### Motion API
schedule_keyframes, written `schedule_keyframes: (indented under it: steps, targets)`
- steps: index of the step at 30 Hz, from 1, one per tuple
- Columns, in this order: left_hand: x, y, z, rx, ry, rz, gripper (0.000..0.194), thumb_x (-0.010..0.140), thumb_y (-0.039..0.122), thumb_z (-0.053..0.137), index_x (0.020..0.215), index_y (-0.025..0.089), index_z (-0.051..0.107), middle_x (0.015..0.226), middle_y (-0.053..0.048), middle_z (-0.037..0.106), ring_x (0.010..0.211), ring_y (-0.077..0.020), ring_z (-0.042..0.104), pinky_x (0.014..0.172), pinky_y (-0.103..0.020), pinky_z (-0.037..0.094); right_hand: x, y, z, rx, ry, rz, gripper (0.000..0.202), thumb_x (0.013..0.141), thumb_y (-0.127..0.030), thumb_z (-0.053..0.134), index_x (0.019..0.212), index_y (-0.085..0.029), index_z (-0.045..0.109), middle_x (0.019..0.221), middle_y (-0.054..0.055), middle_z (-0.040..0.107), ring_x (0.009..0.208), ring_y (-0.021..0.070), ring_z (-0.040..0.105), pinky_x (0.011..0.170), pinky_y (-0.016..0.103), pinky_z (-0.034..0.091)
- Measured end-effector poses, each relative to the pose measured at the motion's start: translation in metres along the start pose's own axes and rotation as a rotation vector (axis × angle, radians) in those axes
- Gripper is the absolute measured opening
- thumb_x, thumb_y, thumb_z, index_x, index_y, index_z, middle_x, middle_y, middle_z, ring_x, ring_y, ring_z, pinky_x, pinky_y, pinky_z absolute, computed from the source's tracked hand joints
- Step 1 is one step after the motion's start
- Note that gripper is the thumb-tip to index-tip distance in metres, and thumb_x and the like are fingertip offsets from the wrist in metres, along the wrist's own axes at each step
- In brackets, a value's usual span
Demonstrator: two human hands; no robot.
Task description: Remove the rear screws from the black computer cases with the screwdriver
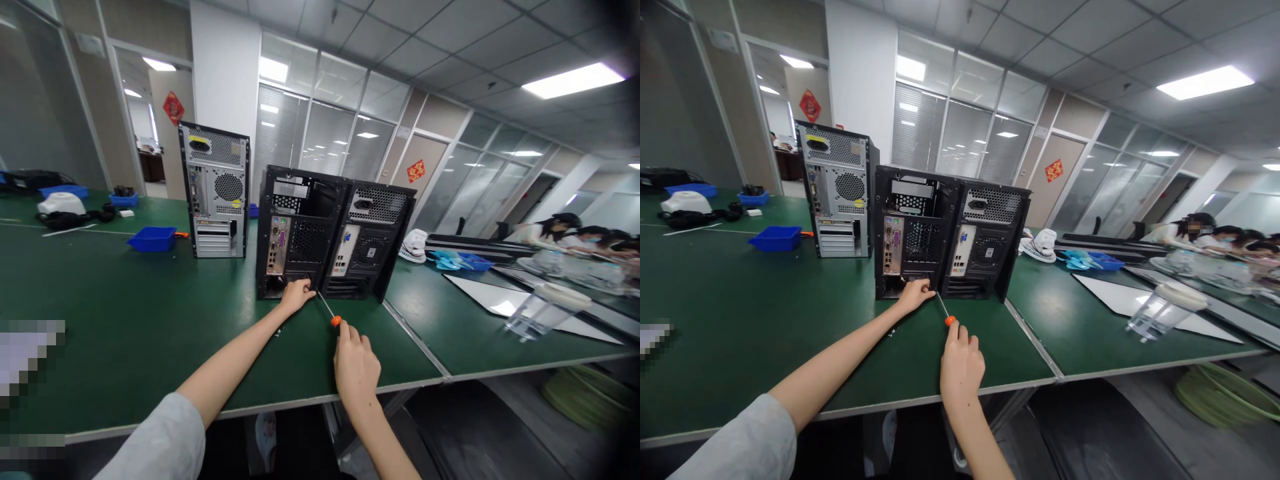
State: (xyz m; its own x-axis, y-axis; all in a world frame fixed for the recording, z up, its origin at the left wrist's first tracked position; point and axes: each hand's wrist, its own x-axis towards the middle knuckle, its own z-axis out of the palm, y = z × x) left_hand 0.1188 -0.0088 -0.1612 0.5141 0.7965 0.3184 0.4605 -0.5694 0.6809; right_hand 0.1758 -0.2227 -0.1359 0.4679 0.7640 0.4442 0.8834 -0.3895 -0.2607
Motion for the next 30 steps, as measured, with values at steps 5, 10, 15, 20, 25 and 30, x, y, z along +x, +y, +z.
schedule_keyframes:
  steps: [5,10,15,20,25,30]
  targets:
    - [0.000,0.000,0.001,0.001,0.005,0.002,0.013,0.077,0.024,0.068,0.070,0.018,0.059,0.067,0.002,0.064,0.070,-0.0151,0.062,0.064,-0.022,0.039,-0.001,0.000,0.002,-0.220,0.115,-0.116,0.037,0.085,-0.003,0.038,0.112,-0.019,0.057,0.104,0.015,0.064,0.079,0.0231,0.058,0.056,0.031,0.041]
    - [0.001,-0.002,0.002,0.001,0.005,-0.002,0.013,0.077,0.025,0.068,0.070,0.018,0.059,0.068,0.002,0.065,0.070,-0.0145,0.061,0.063,-0.021,0.038,-0.002,-0.005,0.004,-0.344,0.160,-0.231,0.034,0.086,-0.002,0.034,0.106,-0.016,0.058,0.086,0.011,0.059,0.071,0.0198,0.057,0.053,0.029,0.043]
    - [0.000,-0.001,0.001,0.005,0.004,0.002,0.013,0.078,0.025,0.068,0.070,0.018,0.059,0.068,0.002,0.064,0.069,-0.0139,0.061,0.064,-0.021,0.038,0.001,-0.005,0.000,-0.400,0.165,-0.321,0.030,0.087,-0.002,0.032,0.093,-0.017,0.057,0.082,0.009,0.056,0.068,0.0178,0.056,0.051,0.028,0.043]
    - [-0.001,0.002,0.001,0.015,0.009,0.004,0.012,0.078,0.024,0.067,0.071,0.018,0.059,0.068,0.002,0.064,0.070,-0.0142,0.061,0.064,-0.021,0.039,0.009,-0.002,-0.008,-0.426,0.166,-0.382,0.030,0.087,-0.002,0.033,0.098,-0.018,0.056,0.082,0.008,0.056,0.068,0.0164,0.056,0.050,0.025,0.042]
    - [-0.002,0.003,0.000,0.026,0.012,0.001,0.013,0.077,0.024,0.067,0.070,0.018,0.058,0.070,0.001,0.065,0.071,-0.0149,0.062,0.065,-0.021,0.039,0.013,-0.001,-0.011,-0.448,0.154,-0.423,0.030,0.088,-0.002,0.033,0.092,-0.018,0.058,0.079,0.007,0.058,0.068,0.0163,0.057,0.048,0.024,0.041]
    - [-0.002,0.004,-0.001,0.037,0.002,0.013,0.013,0.078,0.025,0.066,0.070,0.018,0.058,0.070,0.001,0.065,0.070,-0.0152,0.062,0.064,-0.022,0.038,0.011,-0.001,-0.010,-0.453,0.134,-0.445,0.030,0.087,-0.001,0.034,0.087,-0.017,0.059,0.080,0.008,0.060,0.064,0.0147,0.057,0.044,0.022,0.040]
